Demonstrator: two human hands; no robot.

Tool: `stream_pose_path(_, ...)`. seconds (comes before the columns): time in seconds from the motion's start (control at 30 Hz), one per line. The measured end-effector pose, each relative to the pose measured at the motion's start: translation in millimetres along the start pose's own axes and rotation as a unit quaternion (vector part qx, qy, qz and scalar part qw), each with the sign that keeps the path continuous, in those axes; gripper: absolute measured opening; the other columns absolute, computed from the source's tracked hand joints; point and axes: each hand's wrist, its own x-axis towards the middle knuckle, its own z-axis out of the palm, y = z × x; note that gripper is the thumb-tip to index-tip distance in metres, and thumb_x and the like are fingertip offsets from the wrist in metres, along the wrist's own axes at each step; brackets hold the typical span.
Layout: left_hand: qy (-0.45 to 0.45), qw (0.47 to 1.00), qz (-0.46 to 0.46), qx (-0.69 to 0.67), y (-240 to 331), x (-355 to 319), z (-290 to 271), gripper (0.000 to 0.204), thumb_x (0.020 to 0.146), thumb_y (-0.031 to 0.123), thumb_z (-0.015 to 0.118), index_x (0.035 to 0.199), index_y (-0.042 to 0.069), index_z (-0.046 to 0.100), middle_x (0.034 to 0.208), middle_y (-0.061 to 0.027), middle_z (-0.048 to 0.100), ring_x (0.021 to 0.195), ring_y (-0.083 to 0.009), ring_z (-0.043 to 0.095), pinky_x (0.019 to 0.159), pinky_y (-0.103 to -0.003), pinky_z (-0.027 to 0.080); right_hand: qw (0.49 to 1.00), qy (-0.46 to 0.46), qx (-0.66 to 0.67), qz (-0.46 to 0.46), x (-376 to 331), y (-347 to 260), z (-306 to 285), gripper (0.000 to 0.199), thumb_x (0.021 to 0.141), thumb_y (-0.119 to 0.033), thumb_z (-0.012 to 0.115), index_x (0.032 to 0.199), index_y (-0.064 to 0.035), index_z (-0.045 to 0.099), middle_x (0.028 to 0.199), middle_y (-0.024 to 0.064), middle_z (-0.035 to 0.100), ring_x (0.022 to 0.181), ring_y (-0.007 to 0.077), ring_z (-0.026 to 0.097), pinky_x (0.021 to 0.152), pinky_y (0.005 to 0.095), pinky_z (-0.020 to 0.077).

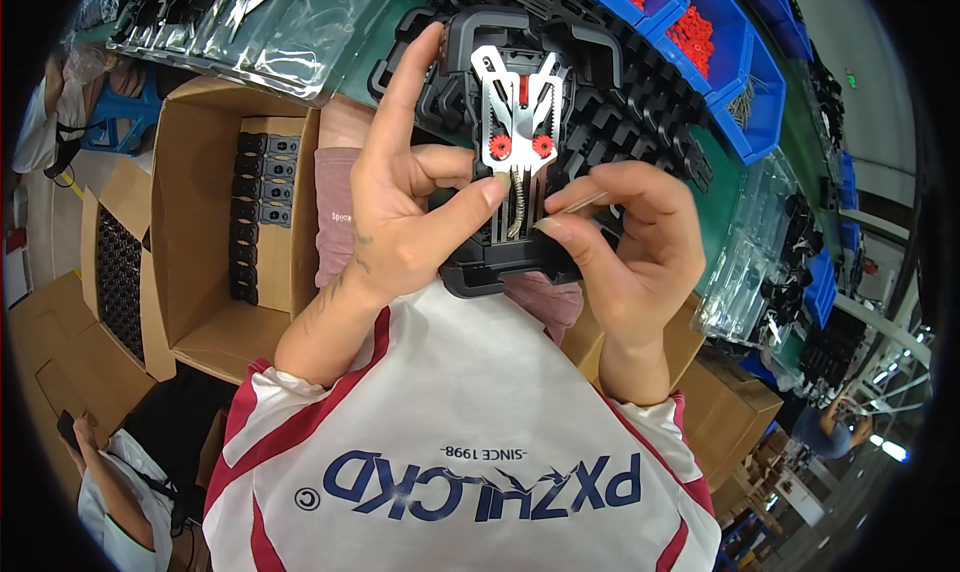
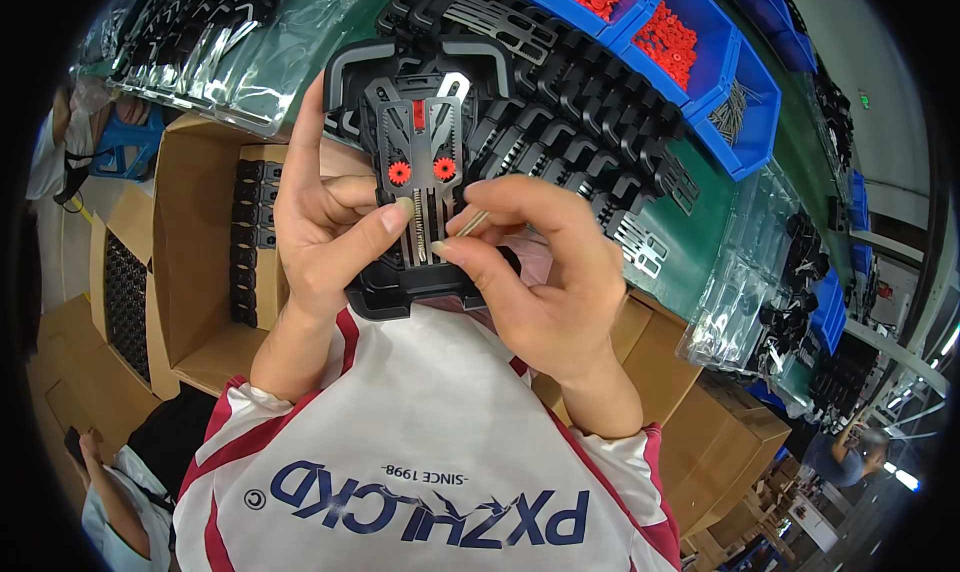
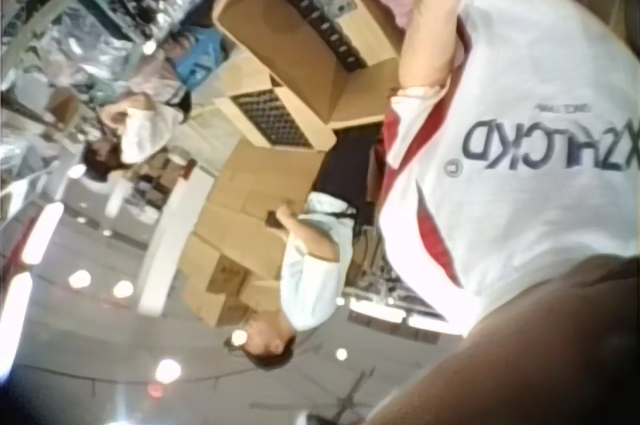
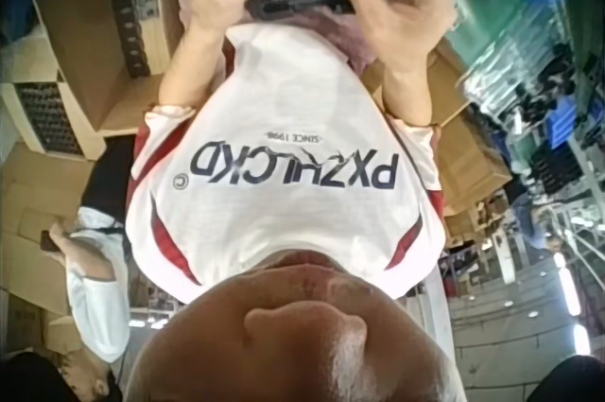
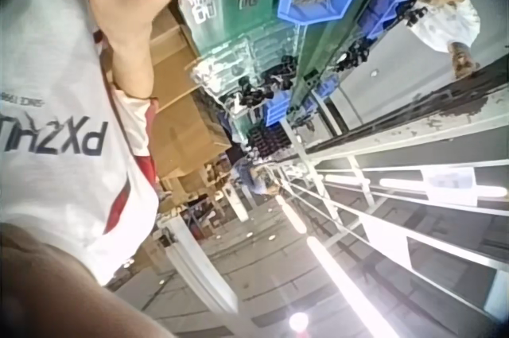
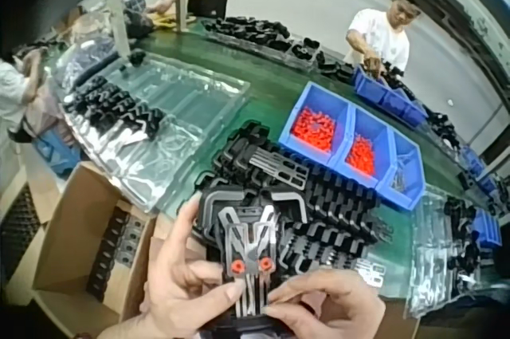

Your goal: Manually assembling small plastic components into a bracket frame at a workbench.

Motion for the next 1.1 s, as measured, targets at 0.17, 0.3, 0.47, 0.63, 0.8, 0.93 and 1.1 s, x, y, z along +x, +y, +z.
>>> stream_pose_path(0.17, -0.001, 1.000, 0.012, 0.019, -0.4, 0.0, 1.2, 0.090, 0.073, -0.011, 0.054, 0.148, 0.001, 0.005, 0.100, -0.0198, 0.066, 0.055, -0.0113, 0.059, 0.048, -0.014, 0.038, 0.997, -0.037, -0.065, -0.031, 0.3, 5.6, 0.4, 0.019, 0.070, 0.009, 0.071, 0.087, 0.0016, 0.066, 0.079, 0.0071, 0.065, 0.065, 0.0123, 0.054, 0.059, 0.0219, 0.0462)
stream_pose_path(0.3, 0.011, 0.999, 0.021, 0.030, -0.8, 0.0, 3.6, 0.090, 0.072, -0.012, 0.054, 0.148, 0.000, 0.006, 0.116, -0.0208, 0.060, 0.056, -0.0114, 0.059, 0.049, -0.015, 0.040, 1.000, 0.003, -0.001, 0.031, -1.1, 2.8, 3.9, 0.019, 0.069, 0.008, 0.072, 0.086, 0.0016, 0.066, 0.078, 0.0069, 0.065, 0.063, 0.0117, 0.053, 0.059, 0.0218, 0.0456)
stream_pose_path(0.47, 0.018, 0.998, 0.037, 0.048, -1.9, -0.6, 4.1, 0.090, 0.071, -0.012, 0.054, 0.147, -0.002, 0.007, 0.128, -0.0199, 0.052, 0.057, -0.0114, 0.059, 0.049, -0.016, 0.041, 0.995, -0.051, -0.085, -0.014, 0.9, 7.0, -2.7, 0.018, 0.068, 0.008, 0.072, 0.085, 0.0022, 0.066, 0.078, 0.0069, 0.065, 0.062, 0.0115, 0.053, 0.058, 0.0208, 0.0448)
stream_pose_path(0.63, 0.009, 0.994, 0.056, 0.098, -4.8, -2.0, 0.6, 0.089, 0.071, -0.011, 0.054, 0.147, -0.002, 0.007, 0.128, -0.0199, 0.052, 0.056, -0.0115, 0.059, 0.049, -0.016, 0.041, 0.998, -0.044, -0.042, 0.030, -1.0, 6.5, -4.0, 0.020, 0.069, 0.007, 0.073, 0.088, 0.0027, 0.069, 0.078, 0.0070, 0.065, 0.062, 0.0111, 0.052, 0.057, 0.0198, 0.0438)
stream_pose_path(0.8, -0.003, 0.993, 0.064, 0.100, -4.7, -2.7, 2.4, 0.088, 0.072, -0.010, 0.054, 0.147, -0.003, 0.007, 0.131, -0.0204, 0.049, 0.054, -0.0112, 0.057, 0.049, -0.016, 0.041, 0.992, -0.074, -0.091, 0.034, 0.8, 5.8, -6.2, 0.025, 0.068, 0.006, 0.074, 0.092, 0.0026, 0.070, 0.079, 0.0067, 0.065, 0.062, 0.0107, 0.053, 0.056, 0.0190, 0.0430)
stream_pose_path(0.93, 0.040, 0.995, 0.007, 0.093, 1.9, -6.0, 10.4, 0.090, 0.073, -0.005, 0.059, 0.147, -0.003, 0.008, 0.063, -0.0027, 0.059, 0.055, -0.0058, 0.044, 0.056, -0.011, 0.032, 0.992, -0.083, -0.088, 0.035, 1.2, 8.1, -6.0, 0.028, 0.069, 0.005, 0.074, 0.096, 0.0018, 0.070, 0.081, 0.0071, 0.066, 0.062, 0.0104, 0.053, 0.056, 0.0188, 0.0424)
stream_pose_path(1.1, 0.002, 0.992, 0.056, 0.116, -4.1, -6.0, 2.2, 0.088, 0.074, -0.009, 0.054, 0.147, -0.003, 0.006, 0.098, -0.0168, 0.067, 0.050, -0.0095, 0.053, 0.052, -0.014, 0.040, 0.995, -0.071, -0.070, 0.019, -1.0, 5.3, -2.5, 0.024, 0.069, 0.007, 0.073, 0.093, 0.0031, 0.070, 0.082, 0.0076, 0.064, 0.063, 0.0112, 0.053, 0.057, 0.0196, 0.0426)
